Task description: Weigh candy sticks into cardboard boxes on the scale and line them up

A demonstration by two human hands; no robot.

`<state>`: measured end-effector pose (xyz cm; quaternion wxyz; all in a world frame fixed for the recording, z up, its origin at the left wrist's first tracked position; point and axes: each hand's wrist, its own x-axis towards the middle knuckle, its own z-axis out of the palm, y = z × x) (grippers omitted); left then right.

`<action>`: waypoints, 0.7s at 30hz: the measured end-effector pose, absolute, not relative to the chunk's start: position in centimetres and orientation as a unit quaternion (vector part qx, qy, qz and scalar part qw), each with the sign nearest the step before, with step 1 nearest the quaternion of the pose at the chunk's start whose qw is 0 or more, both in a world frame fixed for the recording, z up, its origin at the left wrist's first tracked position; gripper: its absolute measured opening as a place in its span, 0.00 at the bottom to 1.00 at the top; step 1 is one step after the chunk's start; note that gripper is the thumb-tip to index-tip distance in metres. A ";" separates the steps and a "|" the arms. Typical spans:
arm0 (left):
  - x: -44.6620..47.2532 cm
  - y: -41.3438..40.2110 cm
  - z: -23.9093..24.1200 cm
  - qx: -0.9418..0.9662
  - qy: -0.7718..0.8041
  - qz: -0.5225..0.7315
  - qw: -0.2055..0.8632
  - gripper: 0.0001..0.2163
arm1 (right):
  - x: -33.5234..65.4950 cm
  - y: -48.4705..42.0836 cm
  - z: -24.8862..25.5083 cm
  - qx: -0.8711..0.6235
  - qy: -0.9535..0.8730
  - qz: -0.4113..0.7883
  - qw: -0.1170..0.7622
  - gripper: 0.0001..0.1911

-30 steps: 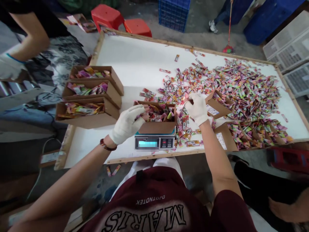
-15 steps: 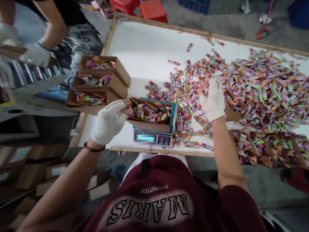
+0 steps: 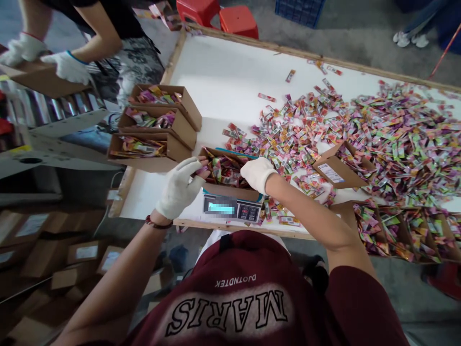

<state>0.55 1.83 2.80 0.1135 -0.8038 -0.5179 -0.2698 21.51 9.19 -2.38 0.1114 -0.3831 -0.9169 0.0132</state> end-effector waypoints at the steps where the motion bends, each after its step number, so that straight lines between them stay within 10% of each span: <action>1: 0.5 1.8 2.9 -0.805 -0.515 -0.272 0.110 0.12 | 22.4 9.3 -2.1 -0.381 -0.917 0.011 0.118 0.12; 10: 0.0 1.0 4.4 -0.792 -0.513 -0.305 0.125 0.13 | 34.6 8.8 -4.0 -0.457 -0.793 0.036 0.401 0.13; 21: -1.5 -0.6 4.4 -0.753 -0.543 -0.337 0.156 0.14 | 26.8 9.1 -3.5 -0.361 -0.810 0.036 0.461 0.13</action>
